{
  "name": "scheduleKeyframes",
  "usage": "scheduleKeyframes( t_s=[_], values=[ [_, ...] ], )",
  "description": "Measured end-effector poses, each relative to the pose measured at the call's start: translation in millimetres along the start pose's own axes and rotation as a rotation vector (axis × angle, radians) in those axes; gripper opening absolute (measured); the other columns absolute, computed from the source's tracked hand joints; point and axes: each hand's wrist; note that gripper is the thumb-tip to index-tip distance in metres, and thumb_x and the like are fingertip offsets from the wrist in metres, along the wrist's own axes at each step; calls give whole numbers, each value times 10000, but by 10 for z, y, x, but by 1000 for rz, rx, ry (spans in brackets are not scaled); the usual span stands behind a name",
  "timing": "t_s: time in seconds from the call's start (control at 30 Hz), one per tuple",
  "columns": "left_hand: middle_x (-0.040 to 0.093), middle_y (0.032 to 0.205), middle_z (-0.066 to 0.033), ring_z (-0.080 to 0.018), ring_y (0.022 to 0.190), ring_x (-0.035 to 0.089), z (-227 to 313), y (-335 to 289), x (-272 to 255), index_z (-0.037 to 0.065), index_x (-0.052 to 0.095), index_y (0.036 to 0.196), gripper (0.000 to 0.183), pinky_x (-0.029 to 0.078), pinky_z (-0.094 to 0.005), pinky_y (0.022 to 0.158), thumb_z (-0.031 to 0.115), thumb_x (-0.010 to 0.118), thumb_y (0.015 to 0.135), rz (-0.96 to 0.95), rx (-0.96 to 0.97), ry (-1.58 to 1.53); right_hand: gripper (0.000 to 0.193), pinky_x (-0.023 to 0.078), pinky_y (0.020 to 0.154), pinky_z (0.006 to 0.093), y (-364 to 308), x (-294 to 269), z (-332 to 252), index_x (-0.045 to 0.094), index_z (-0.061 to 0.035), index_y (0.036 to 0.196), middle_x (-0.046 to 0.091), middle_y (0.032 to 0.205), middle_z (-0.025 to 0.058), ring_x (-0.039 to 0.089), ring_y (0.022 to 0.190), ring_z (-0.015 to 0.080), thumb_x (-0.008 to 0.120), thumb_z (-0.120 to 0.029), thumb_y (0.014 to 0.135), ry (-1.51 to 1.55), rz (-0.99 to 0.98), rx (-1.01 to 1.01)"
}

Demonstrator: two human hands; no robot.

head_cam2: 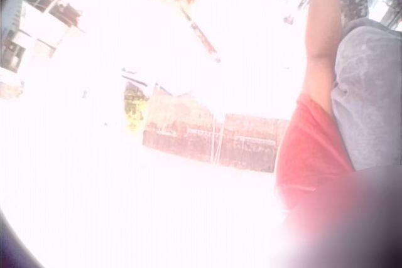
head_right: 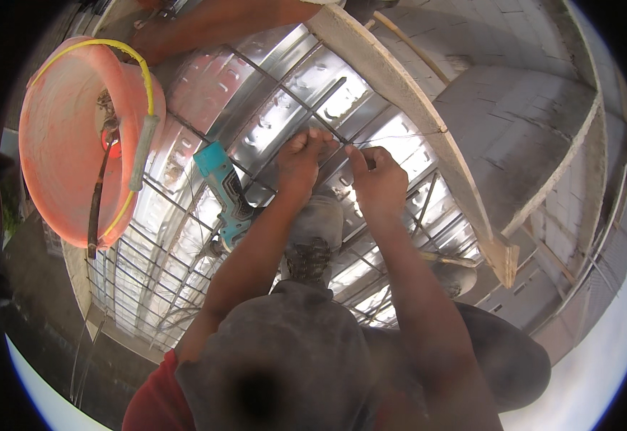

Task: The person uses a cordless drill to fasten wooden planks to a metal roof frame, then ties metal rods together with wire. They work on a partially constructed roof with visible rebar and wooden supports.

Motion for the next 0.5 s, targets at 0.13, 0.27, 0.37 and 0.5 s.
scheduleKeyframes(
  t_s=[0.13,0.27,0.37,0.5],
  values=[
    [629,880,-37,-160,930,644,-26,35,-11,44,600,895,333,490,-304,894,347,519,1006,-51,-54,-105,317,521,558,248,34,-68,96,640,22,1000,672,815,81,642,597,142,694,-274,899,497,-29,128],
    [580,804,-37,-142,795,589,-30,51,-12,29,564,873,319,487,-291,796,311,514,1012,-98,-23,-185,296,507,508,236,136,81,119,637,27,978,658,798,70,641,588,141,696,-252,900,695,-100,188],
    [538,761,-24,-124,724,502,-24,60,-8,45,525,814,349,455,-294,758,326,497,1020,-147,48,-180,277,500,445,261,174,171,53,632,44,926,645,715,75,642,550,140,716,-215,878,611,-67,206],
    [536,757,-23,-120,721,495,-31,71,7,48,522,805,348,444,-283,738,321,501,1019,-106,19,-159,331,501,455,269,180,115,-54,641,31,894,659,720,83,644,535,144,744,-281,852,362,-74,179]
  ],
)
Point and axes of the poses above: each hand's wrist, its own y-axis towards the middle knuckle, its own x-axis out of the palm, z = x × y
